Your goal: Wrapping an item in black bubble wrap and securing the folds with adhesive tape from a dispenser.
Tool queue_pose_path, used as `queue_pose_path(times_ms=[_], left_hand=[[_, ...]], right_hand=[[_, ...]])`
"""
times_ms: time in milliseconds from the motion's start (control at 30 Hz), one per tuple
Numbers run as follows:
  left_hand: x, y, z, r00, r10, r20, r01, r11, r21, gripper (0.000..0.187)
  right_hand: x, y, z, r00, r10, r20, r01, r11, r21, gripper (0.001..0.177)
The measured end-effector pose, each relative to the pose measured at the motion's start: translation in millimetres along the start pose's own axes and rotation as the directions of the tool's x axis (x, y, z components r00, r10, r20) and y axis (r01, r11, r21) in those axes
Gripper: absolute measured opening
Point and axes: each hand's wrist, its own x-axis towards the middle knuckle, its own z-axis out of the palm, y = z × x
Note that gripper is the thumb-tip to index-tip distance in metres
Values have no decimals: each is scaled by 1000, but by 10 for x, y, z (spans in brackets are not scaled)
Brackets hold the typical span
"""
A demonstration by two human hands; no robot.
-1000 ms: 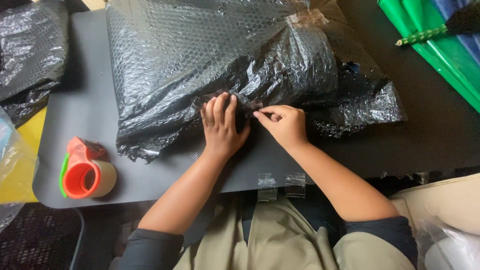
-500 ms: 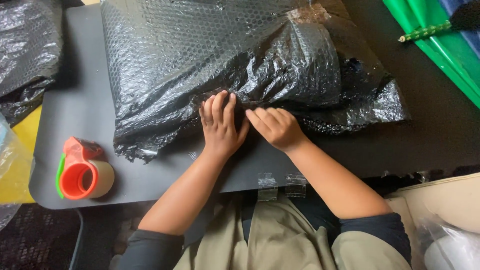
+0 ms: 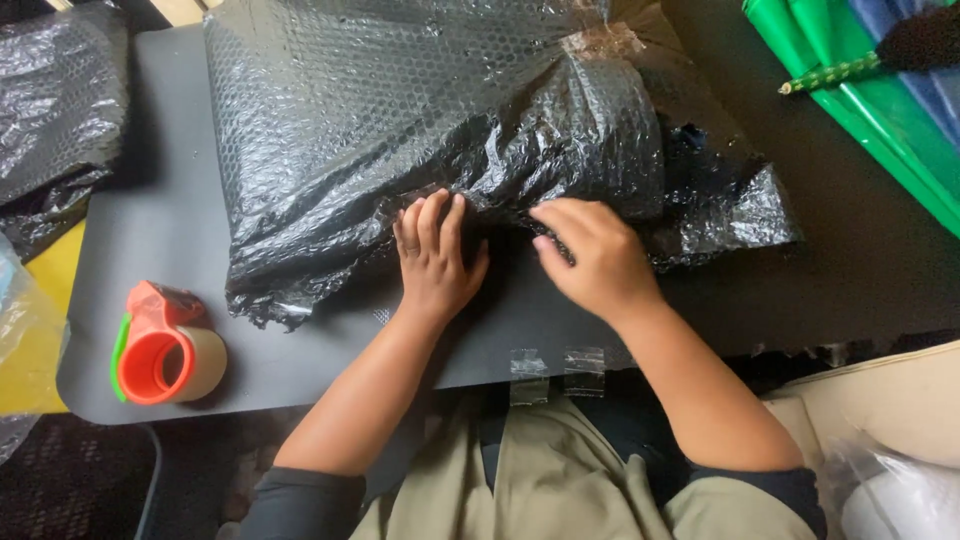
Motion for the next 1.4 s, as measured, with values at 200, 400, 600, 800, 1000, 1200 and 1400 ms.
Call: queue_pose_path(times_ms=[200, 400, 600, 800, 1000, 1200, 1400], left_hand=[[-43, -147, 120, 997, 71, -3, -71, 997, 20, 88], [90, -72, -209, 993, 112, 25, -111, 993, -32, 93], [-82, -509, -1098, 981, 128, -147, -143, 985, -93, 50], [-378, -1643, -1674, 955, -272, -116, 276, 961, 22, 36], [-227, -1611, -1693, 668, -657, 349, 737, 650, -187, 42], [-483, -1450, -1765, 683, -598, 419, 720, 649, -246, 36], [-688, -927, -1852, 397, -729, 557, 819, 8, -574, 56]], right_hand=[[-331, 343, 97, 998, 21, 66, -17, 997, -69, 40], [-42, -76, 267, 983, -144, 110, 149, 988, -37, 40], [-32, -287, 414, 994, -79, 70, 84, 994, -76, 34], [187, -951, 603, 924, -382, 5, 380, 919, 104, 9], [95, -1272, 1367, 848, -527, -52, 530, 845, 74, 11], [264, -1102, 1411, 773, -612, -166, 575, 788, -221, 11], [22, -942, 1213, 763, -646, -16, 636, 756, -154, 17]])
